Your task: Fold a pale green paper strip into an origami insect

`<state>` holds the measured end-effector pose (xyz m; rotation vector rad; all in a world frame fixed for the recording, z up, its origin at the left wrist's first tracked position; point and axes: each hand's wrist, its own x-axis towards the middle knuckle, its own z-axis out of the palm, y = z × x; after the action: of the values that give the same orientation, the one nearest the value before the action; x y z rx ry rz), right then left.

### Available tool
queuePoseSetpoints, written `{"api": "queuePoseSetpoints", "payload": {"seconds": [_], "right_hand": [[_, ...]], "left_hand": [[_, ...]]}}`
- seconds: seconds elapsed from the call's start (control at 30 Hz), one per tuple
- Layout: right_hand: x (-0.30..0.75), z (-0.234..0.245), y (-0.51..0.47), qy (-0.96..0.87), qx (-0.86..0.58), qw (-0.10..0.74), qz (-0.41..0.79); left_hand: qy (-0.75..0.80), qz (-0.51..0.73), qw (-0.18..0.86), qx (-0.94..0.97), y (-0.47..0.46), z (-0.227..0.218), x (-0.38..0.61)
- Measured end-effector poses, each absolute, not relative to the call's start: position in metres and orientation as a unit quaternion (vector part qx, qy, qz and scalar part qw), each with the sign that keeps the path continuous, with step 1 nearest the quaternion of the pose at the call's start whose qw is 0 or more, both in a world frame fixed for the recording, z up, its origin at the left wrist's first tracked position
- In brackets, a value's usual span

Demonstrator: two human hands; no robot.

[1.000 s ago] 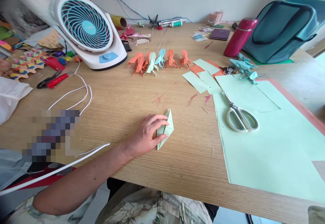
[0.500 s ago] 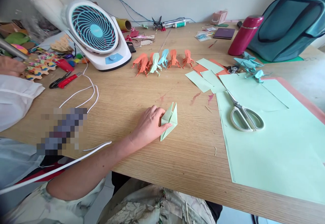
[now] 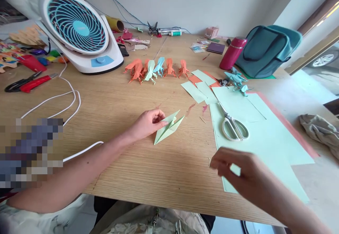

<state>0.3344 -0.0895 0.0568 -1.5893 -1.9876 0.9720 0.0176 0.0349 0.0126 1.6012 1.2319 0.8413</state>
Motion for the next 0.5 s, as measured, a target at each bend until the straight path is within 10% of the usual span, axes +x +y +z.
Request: {"api": "queuePoseSetpoints", "payload": {"seconds": [0.13,0.27,0.4,0.5], "right_hand": [[0.31,0.035,-0.049,-0.705,-0.491,0.014,0.512],[0.288,0.031,0.004,-0.698,-0.501,0.091,0.504],[0.277,0.037,0.056,-0.769,-0.532,0.269,0.229],[0.265,0.043,0.069,-0.707,-0.535,0.336,0.316]], "left_hand": [[0.448,0.391,0.596,0.539,0.042,0.017,0.023],[0.405,0.406,0.654,0.493,0.041,0.022,0.031],[0.395,0.426,0.655,0.483,0.039,0.02,0.028],[0.402,0.438,0.642,0.484,0.038,0.015,0.024]]}}
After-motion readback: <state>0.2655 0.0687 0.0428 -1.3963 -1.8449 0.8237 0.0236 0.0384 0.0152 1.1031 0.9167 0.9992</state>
